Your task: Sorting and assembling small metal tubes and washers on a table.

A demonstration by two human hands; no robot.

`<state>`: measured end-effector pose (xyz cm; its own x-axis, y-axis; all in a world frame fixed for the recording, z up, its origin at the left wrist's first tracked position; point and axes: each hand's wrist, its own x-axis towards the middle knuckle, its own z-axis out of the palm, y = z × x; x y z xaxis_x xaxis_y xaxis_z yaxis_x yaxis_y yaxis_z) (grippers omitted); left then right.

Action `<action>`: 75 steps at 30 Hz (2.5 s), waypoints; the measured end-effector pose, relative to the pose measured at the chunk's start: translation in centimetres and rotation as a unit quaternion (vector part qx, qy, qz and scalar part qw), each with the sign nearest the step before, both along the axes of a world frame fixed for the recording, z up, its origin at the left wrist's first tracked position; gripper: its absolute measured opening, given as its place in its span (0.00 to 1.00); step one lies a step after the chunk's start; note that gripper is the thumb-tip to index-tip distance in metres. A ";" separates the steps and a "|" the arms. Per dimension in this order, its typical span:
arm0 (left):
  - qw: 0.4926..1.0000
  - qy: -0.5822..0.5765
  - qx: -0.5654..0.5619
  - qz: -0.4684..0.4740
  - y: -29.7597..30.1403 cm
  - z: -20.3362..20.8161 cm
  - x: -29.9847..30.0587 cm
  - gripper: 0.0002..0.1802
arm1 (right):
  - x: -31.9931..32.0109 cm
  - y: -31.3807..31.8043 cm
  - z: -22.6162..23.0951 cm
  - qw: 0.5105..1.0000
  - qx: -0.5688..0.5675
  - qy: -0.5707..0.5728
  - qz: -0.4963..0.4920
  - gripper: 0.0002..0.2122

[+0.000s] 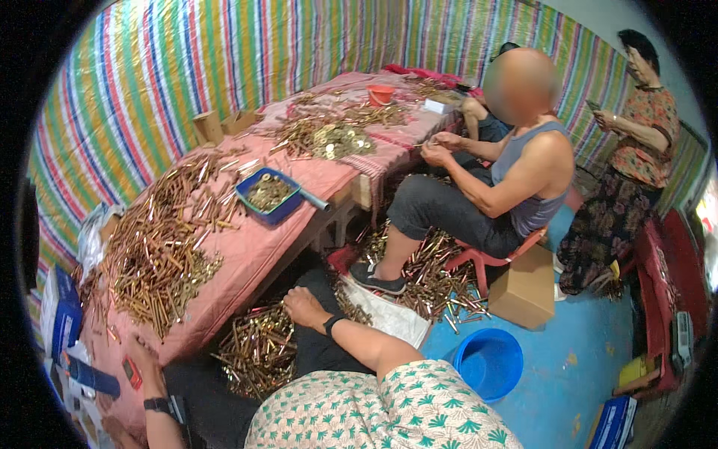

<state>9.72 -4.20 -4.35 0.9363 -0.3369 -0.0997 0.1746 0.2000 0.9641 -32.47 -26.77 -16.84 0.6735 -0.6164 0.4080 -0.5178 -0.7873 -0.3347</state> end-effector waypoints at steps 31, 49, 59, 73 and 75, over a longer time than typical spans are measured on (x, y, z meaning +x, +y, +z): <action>1.000 -0.012 -0.010 -0.020 -1.8 -4.7 2.8 0.14 | -3.5 3.4 4.1 0.970 0.106 0.194 -0.101 0.26; 0.981 -0.163 0.097 0.046 -3.5 -6.5 5.6 0.17 | -5.0 3.4 2.6 0.975 0.079 0.162 -0.126 0.24; 0.944 -0.268 0.192 0.016 -2.5 -10.8 12.6 0.19 | -4.3 3.7 3.2 0.978 0.086 0.151 -0.112 0.23; 0.973 -0.201 0.113 0.022 -2.8 -9.4 8.7 0.19 | -4.4 3.5 3.2 0.974 0.089 0.171 -0.114 0.23; 0.977 -0.193 0.094 0.015 -2.7 -9.0 8.2 0.19 | -4.3 3.5 2.9 0.975 0.079 0.168 -0.119 0.24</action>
